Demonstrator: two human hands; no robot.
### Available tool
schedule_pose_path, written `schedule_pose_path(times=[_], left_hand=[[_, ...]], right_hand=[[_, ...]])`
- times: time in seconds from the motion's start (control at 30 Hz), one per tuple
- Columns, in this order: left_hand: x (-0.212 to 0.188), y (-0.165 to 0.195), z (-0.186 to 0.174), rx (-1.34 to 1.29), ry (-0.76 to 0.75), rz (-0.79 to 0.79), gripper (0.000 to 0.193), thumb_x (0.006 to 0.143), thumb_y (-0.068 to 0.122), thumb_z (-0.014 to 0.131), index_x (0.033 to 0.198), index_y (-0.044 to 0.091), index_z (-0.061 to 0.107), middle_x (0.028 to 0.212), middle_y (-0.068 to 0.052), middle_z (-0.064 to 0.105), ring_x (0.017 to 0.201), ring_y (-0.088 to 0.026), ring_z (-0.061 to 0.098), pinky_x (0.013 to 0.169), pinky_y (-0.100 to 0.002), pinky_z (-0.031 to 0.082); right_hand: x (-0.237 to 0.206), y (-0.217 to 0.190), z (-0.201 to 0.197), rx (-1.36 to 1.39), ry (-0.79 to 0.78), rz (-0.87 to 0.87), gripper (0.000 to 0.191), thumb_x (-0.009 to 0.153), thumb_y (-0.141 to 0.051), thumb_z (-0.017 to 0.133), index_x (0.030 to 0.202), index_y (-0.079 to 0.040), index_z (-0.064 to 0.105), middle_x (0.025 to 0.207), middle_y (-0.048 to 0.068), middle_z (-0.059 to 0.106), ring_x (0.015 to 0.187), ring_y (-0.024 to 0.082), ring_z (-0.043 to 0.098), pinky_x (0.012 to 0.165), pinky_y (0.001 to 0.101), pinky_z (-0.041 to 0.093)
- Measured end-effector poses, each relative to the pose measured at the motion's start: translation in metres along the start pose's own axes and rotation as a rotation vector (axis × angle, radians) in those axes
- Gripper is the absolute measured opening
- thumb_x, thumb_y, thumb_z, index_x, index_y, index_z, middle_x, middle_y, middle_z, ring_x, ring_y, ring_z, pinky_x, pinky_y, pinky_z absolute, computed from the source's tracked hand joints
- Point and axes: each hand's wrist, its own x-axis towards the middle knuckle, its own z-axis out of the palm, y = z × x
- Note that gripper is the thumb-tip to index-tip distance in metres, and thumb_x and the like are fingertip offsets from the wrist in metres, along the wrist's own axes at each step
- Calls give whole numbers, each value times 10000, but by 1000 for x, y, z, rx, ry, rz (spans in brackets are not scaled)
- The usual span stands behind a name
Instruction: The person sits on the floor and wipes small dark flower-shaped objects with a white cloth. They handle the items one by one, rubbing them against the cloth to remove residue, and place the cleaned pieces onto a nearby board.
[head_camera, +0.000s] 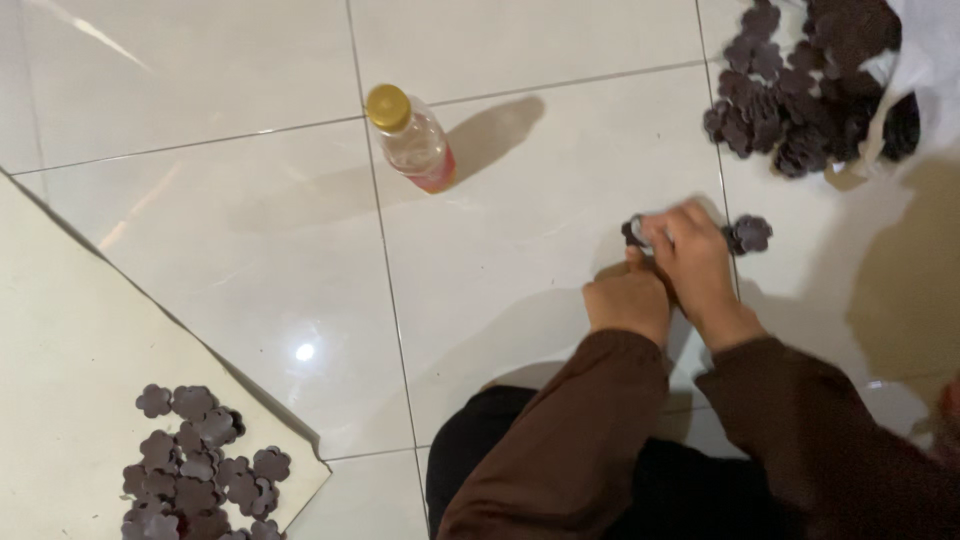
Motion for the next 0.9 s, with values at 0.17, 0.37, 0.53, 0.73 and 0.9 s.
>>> schedule_pose_path(times=[0.17,0.37,0.53,0.73,0.9], left_hand=[[-8,-3,-3,3,90,37,505,1053,190,440,1516,-9,417,1184,-46,710,1061,-245,669,779,-414,532],[-4,-3,-15,25,-29,9,540,1034,193,453,1534,1,383,1159,-33,709,1057,-227,680,776,-392,548],[-7,-4,-8,66,21,52,387,1037,187,467,1390,48,545,1195,-23,706,1077,-241,680,781,-400,554],[2,-5,-8,89,-73,31,400,1055,181,445,1408,20,542,1163,-37,719,1050,-218,702,800,-396,558],[-8,-9,-12,-10,49,51,562,1007,172,473,1537,6,389,1140,-44,717,1042,-229,685,785,-414,550]], right_hand=[[-3,-2,0,10,37,32,71,929,9,733,984,10,688,986,176,656,866,337,654,752,411,541],[-12,-2,1,25,6,40,96,911,-26,738,976,14,679,963,168,658,845,324,661,737,398,544],[4,4,-3,47,-79,109,55,925,-20,718,976,0,714,988,167,673,849,322,669,754,402,551],[17,1,-8,88,-269,44,65,924,-61,680,935,-2,705,958,148,680,857,301,679,767,402,560],[29,-2,2,4,-195,135,73,932,-46,676,915,21,698,984,162,682,871,333,667,765,428,548]])
